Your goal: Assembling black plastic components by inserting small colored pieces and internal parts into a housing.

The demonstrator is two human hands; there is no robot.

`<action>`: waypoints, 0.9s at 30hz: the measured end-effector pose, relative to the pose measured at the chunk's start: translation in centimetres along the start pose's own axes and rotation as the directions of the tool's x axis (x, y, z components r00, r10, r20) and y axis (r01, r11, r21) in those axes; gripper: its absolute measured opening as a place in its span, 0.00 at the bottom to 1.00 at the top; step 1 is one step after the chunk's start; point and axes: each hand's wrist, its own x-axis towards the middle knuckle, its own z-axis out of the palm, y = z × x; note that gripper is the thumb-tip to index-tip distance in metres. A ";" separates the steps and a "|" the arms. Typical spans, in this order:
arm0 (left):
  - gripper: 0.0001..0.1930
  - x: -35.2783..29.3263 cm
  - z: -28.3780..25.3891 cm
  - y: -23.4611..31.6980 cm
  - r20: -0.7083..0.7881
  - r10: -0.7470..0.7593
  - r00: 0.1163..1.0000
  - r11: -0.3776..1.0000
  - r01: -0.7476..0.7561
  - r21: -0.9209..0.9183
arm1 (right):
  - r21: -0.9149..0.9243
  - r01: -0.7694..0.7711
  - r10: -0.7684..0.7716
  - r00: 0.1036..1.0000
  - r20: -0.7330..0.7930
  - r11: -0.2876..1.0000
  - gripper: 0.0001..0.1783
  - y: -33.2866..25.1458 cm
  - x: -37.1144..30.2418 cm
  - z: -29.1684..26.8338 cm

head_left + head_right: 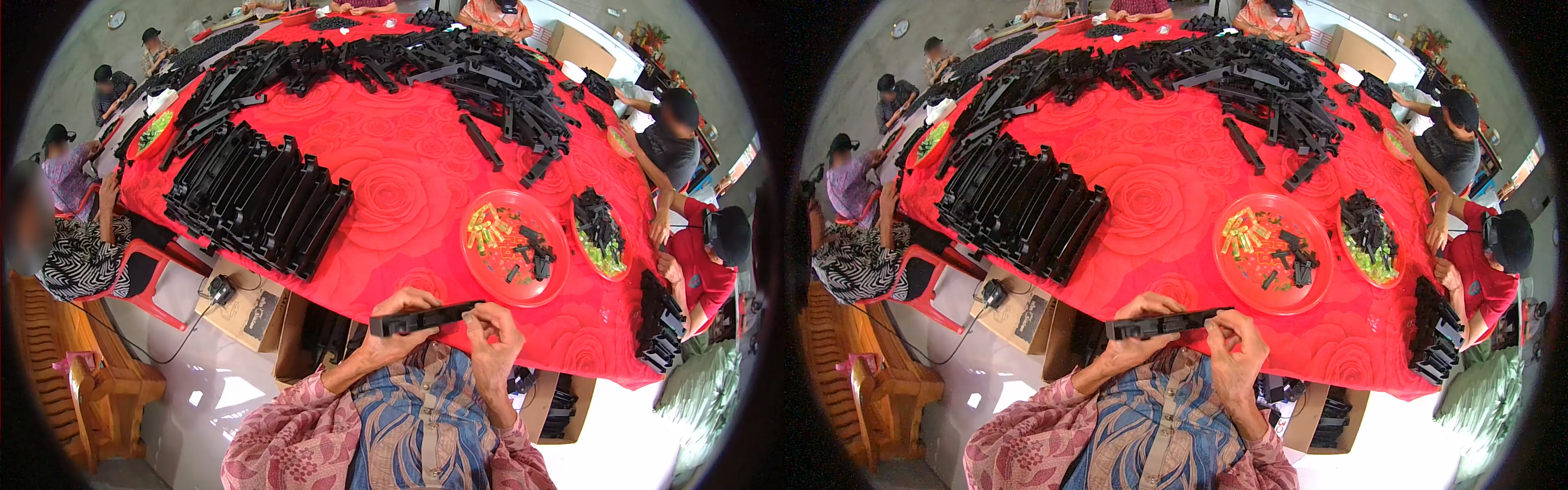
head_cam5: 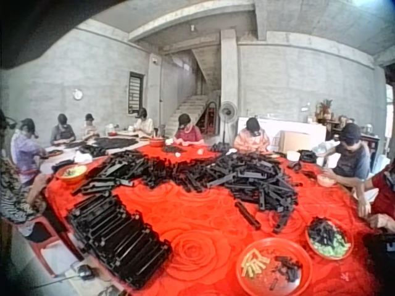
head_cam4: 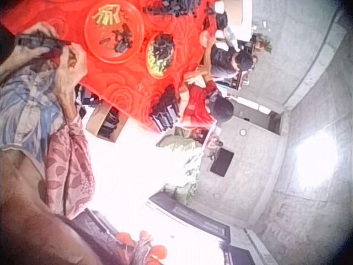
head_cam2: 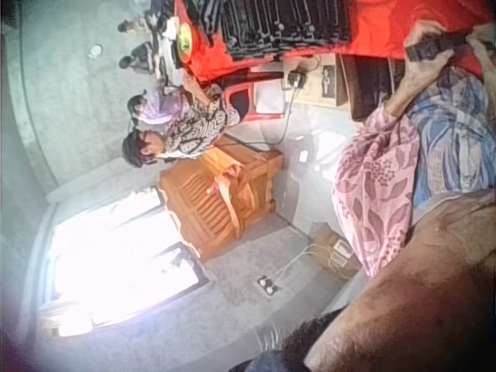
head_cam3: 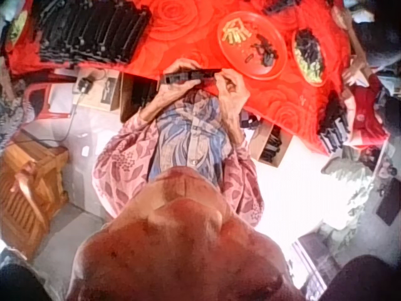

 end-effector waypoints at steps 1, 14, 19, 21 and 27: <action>0.15 0.0 -0.2 -0.3 0.000 0.000 1.000 1.000 0.000 0.000 | 0.014 -0.029 0.029 0.999 0.035 0.999 0.11 0.1 0.0 0.0; 0.27 -0.4 -0.7 1.1 0.398 0.318 0.860 0.826 -0.458 0.329 | 0.136 -0.207 0.195 0.976 0.098 0.969 0.12 2.1 -0.1 0.5; 0.28 -0.5 -0.9 1.0 0.407 0.301 0.862 0.829 -0.448 0.335 | 0.185 -0.198 0.180 0.978 0.110 0.963 0.12 1.9 0.0 0.8; 0.28 -0.5 -1.0 0.8 0.395 0.299 0.868 0.840 -0.436 0.323 | 0.215 -0.247 0.222 0.966 0.131 0.945 0.13 1.2 0.2 0.8; 0.28 -0.6 -0.9 0.2 0.397 0.311 0.864 0.842 -0.444 0.306 | 0.293 -0.311 0.266 0.946 0.185 0.904 0.15 1.4 0.2 0.4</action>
